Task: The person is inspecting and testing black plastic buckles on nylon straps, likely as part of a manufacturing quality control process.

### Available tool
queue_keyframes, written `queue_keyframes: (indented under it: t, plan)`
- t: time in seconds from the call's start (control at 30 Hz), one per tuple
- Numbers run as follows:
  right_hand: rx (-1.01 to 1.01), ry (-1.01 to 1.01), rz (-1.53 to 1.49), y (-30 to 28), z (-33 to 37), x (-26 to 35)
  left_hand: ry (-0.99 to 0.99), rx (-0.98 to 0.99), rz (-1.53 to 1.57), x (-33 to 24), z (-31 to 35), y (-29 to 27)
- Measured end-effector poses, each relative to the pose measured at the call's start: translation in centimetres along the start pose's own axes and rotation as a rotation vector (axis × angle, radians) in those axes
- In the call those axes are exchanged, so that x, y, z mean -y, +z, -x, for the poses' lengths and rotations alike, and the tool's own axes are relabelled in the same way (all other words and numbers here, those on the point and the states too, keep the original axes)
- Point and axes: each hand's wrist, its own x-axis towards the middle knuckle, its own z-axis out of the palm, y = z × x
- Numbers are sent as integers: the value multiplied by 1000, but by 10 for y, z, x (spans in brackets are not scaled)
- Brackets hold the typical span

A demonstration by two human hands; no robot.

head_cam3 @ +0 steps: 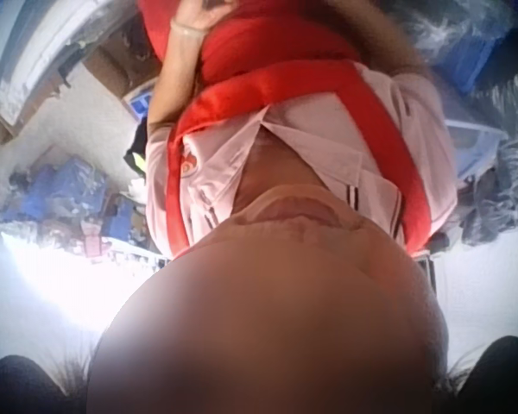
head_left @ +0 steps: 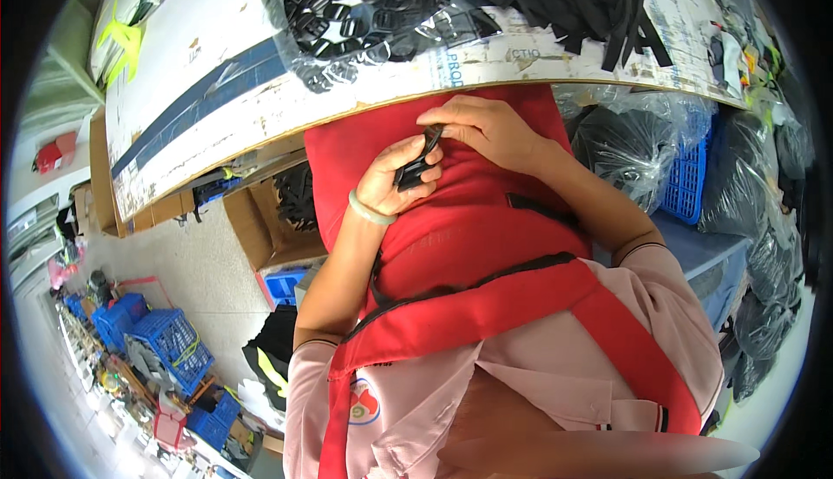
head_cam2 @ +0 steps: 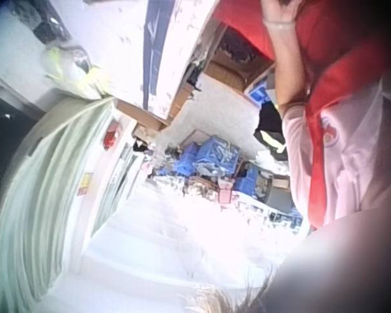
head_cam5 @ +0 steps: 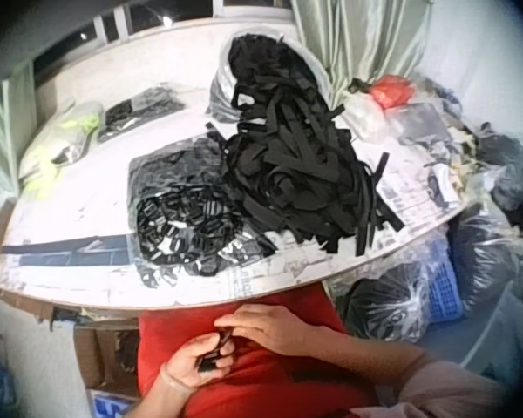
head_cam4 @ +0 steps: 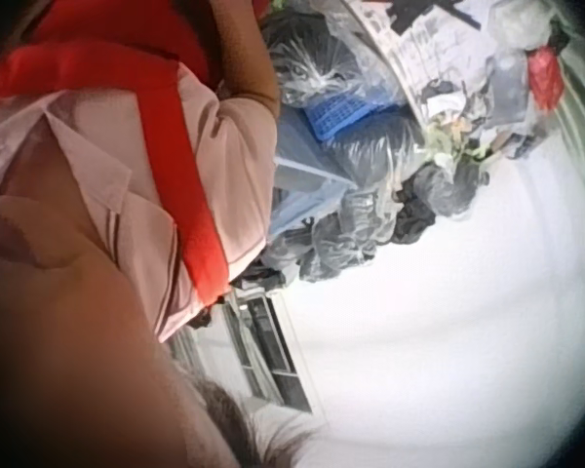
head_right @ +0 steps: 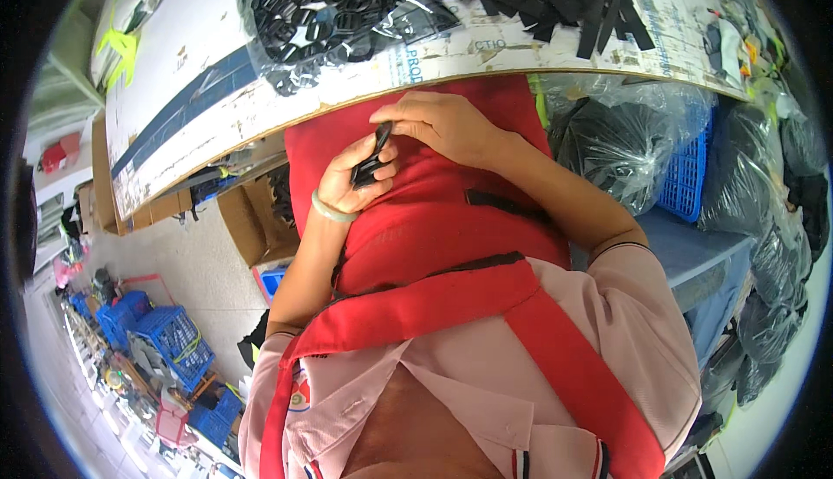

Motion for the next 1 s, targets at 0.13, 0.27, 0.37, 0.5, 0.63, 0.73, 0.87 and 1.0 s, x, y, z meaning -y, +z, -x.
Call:
queue_keyframes:
  t: [0.13, 0.27, 0.37, 0.5, 0.63, 0.73, 0.87, 1.0]
  plan:
    - [-497, -77, 447, -46, 1, -6, 114, 28, -17, -3, 0, 5]
    - [-738, -152, 1063, -98, -17, -26, 132, -1, 15, -2, -3, -1]
    - [-786, -255, 1067, -113, -24, -54, 92, -33, 41, 3, -13, 0]
    - [-785, -284, 758, -112, -25, -38, 48, -59, 91, 0, -13, 2]
    - [-542, -372, 592, -81, -2, 57, 183, -105, -68, -7, -3, 6]
    - [-242, -340, -91, -58, 9, 81, 304, -180, -246, -17, -3, 21]
    - [158, 308, -414, -30, 5, 78, 494, -315, -465, -23, 0, 46]
    - [1, 417, -584, -3, -2, 54, 628, -375, -688, -11, 3, 58]
